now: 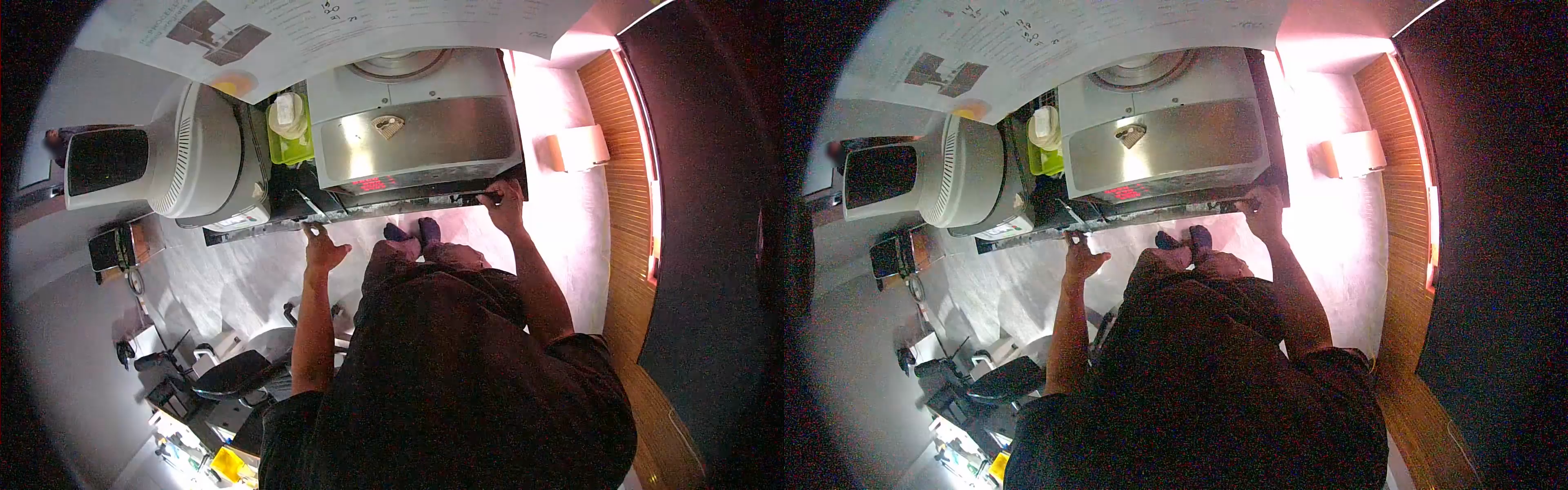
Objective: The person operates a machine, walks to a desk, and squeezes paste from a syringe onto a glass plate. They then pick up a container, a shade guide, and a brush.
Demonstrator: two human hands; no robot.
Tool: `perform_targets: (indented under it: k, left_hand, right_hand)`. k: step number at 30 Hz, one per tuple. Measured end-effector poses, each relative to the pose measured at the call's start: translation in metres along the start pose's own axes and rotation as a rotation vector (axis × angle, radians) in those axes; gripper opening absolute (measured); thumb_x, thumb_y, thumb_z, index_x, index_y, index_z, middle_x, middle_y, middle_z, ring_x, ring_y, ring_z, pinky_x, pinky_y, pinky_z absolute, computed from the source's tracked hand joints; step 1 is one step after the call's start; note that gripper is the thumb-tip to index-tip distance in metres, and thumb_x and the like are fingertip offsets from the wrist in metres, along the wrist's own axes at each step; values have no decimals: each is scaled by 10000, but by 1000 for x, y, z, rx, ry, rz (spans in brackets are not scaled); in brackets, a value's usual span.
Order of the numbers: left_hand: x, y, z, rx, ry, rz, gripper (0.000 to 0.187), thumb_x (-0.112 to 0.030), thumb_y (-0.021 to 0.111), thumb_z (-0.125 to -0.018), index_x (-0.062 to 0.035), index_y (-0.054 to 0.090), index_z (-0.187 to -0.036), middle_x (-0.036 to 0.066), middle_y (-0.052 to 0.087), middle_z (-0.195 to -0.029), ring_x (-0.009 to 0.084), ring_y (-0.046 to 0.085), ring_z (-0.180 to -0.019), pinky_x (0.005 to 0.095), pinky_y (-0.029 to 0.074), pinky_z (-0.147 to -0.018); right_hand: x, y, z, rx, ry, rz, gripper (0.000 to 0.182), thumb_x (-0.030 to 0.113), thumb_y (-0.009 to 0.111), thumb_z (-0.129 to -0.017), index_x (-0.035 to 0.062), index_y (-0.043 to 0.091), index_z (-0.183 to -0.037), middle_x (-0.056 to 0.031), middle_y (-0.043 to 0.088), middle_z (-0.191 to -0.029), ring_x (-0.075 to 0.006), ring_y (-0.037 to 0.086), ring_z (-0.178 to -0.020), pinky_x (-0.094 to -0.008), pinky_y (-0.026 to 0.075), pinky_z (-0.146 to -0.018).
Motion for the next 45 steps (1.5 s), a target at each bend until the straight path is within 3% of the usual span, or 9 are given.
perform_targets:
  k: [1,4,12,16,33,34,37,40,45]
  left_hand:
    - [-2,-2,0,-14,6,-6,1254,-472,855,-656,177,160,-1473,476,17,-1515,529,564,-1186,469,513,-992]
    - [0,-4,2,88,-70,97,1304,-632,816,-656,179,192,-1465,424,237,-1502,561,136,-1451,480,277,-1199]
    - [-3,-8,3,97,-39,99,1280,-613,803,-680,103,150,-1517,378,251,-1530,514,151,-1469,469,241,-1218]
    - [-3,-9,5,-17,-17,6,1190,-461,845,-654,156,232,-1467,451,89,-1524,523,554,-1206,473,523,-984]
    - [-14,-22,2,85,-71,1,1187,-555,807,-701,207,267,-1434,448,197,-1508,486,481,-1309,434,494,-1034]
    - [-18,-20,2,52,2,-94,1180,-575,782,-718,207,264,-1434,454,216,-1497,487,483,-1306,440,481,-1046]
    - [-12,-17,-1,-14,-39,-25,1198,-589,731,-725,221,210,-1438,481,323,-1423,483,515,-1270,446,469,-1053]
    - [-11,-11,-4,30,-143,102,1127,-485,733,-725,202,216,-1453,467,237,-1479,493,606,-1134,451,513,-992]
    - [-19,-30,8,37,-317,176,1017,-400,699,-777,138,215,-1491,396,90,-1570,465,659,-1063,466,554,-919]
  right_hand:
    - [2,-1,-1,5,-17,29,299,136,873,-659,87,623,-816,-59,621,-782,-264,560,-818,-416,474,-760]
    - [7,-2,-2,18,-27,62,294,124,873,-659,87,627,-816,-60,628,-789,-265,564,-823,-412,474,-767]
    - [10,-3,-1,13,-15,35,280,107,872,-668,75,628,-803,-70,629,-774,-265,569,-834,-412,477,-751]
    - [6,-1,-1,-10,-38,34,280,90,864,-668,71,624,-810,-74,637,-775,-269,570,-831,-412,478,-741]
    - [0,1,0,10,-16,67,280,150,875,-657,77,657,-817,-79,607,-797,-277,574,-847,-405,494,-762]
    - [6,1,-1,-21,-165,116,276,166,878,-658,77,668,-812,-85,620,-786,-278,595,-868,-418,490,-796]
    - [-12,14,-2,152,-9,148,262,255,863,-687,94,675,-774,-91,664,-778,-305,614,-857,-452,471,-846]
    - [7,4,1,-40,-199,216,222,213,844,-717,87,668,-769,-84,670,-771,-299,612,-780,-452,476,-788]
    - [45,-3,18,1,-159,111,124,42,744,-751,59,636,-809,-93,632,-794,-253,625,-802,-374,556,-608]
Point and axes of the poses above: each hand's wrist, its own z-axis away from the middle knuckle, its own y-axis out of the palm, x = y × z, the point moved 8 cm from there along -z, towards the middle knuckle
